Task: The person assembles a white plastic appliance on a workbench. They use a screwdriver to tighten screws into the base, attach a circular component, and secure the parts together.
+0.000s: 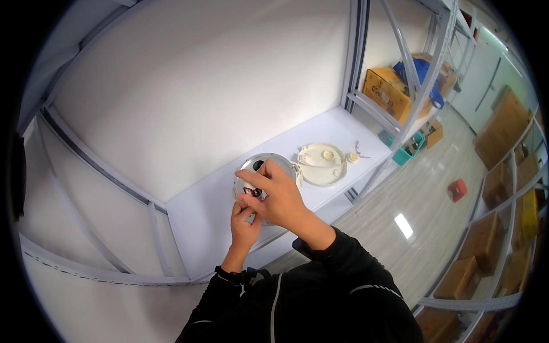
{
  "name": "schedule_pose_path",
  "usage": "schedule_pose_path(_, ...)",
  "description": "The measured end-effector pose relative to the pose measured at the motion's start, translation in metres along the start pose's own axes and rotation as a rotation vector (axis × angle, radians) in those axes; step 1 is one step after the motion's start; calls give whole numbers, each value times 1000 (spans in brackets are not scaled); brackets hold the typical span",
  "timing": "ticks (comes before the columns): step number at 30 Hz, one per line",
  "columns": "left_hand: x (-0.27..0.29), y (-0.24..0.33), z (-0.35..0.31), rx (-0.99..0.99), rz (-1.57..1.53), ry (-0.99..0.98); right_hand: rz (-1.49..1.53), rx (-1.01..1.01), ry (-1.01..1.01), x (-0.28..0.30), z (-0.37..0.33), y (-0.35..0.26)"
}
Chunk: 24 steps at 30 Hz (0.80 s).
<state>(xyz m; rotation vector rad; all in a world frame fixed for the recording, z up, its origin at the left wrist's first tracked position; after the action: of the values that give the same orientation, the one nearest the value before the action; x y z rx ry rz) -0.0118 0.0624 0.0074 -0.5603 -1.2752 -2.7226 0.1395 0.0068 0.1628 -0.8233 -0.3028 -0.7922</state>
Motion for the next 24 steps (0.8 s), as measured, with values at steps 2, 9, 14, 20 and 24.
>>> schedule_pose_path(2,2,6,2,-36,13,6,29,36,39,2,2,-5)
schedule_pose_path(9,2,0,1,2,-30,-10,245,2,28,-4,4,-6)
schedule_pose_path(14,1,-1,1,26,-59,-1,13,-10,-2,-4,2,4)
schedule_pose_path(20,1,3,1,-4,1,-20,184,117,37,-2,6,-10)
schedule_pose_path(24,1,-3,1,4,-29,-5,218,-11,-52,-4,5,-9)
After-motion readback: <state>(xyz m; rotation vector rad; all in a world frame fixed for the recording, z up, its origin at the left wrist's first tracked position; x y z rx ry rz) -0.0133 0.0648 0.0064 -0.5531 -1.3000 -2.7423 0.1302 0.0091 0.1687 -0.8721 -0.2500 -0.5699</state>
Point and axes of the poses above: each hand's wrist, its own z-axis towards the middle knuckle, its own x-axis out of the back of the hand, y = z × x, the point moved 6 cm from there along z, towards the middle knuckle, and after that the axes turned 7 degrees about -z, right-handed, at the moved point
